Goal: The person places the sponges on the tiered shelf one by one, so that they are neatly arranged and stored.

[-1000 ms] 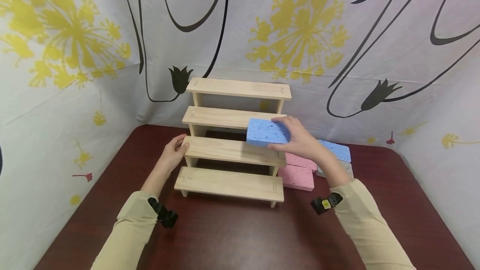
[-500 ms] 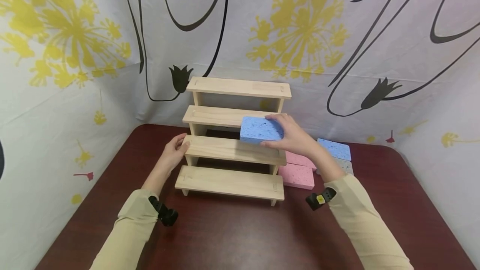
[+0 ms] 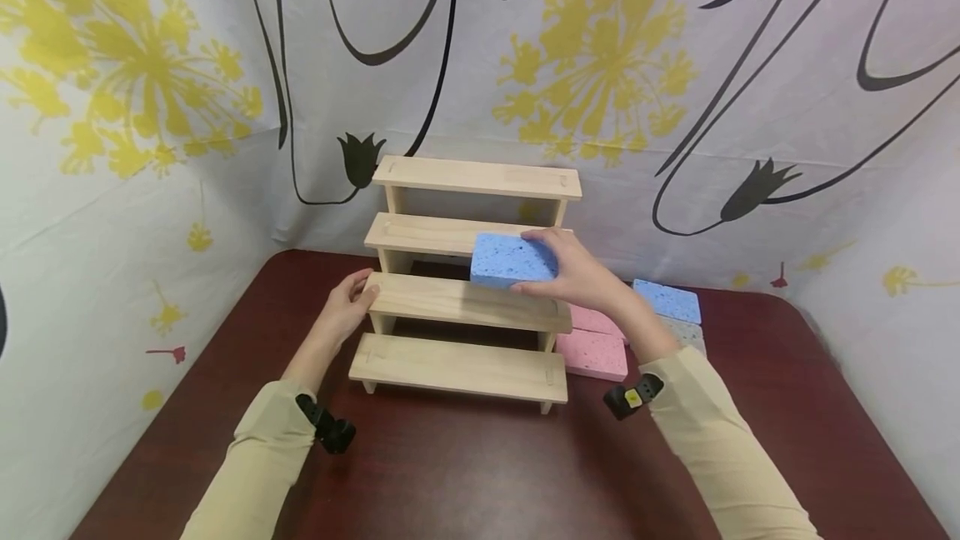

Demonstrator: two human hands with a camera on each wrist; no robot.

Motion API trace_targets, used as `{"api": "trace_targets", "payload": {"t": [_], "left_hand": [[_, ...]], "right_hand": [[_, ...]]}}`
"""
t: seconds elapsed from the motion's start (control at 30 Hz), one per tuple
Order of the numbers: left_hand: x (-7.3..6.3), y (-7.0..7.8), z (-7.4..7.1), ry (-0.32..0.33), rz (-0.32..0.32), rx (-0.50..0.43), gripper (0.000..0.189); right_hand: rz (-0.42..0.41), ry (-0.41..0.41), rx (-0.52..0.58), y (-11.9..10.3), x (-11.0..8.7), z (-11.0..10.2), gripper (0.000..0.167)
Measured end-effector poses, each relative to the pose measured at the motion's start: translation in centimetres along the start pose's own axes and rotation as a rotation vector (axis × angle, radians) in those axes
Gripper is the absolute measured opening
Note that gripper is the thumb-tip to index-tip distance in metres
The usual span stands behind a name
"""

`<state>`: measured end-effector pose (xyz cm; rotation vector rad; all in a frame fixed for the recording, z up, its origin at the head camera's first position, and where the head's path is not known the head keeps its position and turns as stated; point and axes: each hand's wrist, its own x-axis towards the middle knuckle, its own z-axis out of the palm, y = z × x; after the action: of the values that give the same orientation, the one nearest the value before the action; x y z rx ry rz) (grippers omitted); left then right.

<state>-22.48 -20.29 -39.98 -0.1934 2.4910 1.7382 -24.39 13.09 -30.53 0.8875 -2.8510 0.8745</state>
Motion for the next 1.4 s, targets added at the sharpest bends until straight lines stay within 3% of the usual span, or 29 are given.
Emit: {"api": "trace_targets", "payload": {"t": [0.93, 1.4], "left_hand": [[-0.6, -0.5, 0.3, 0.037, -0.019, -0.064, 0.052], [0.0, -0.3, 0.3, 0.025, -0.003, -0.061, 0.053]], "right_hand": [[-0.049, -0.018, -0.015, -0.9, 1.6, 1.5, 0.079], [-0.056, -0.013, -0.032, -1.4, 2.3, 1.1, 0.080]]}}
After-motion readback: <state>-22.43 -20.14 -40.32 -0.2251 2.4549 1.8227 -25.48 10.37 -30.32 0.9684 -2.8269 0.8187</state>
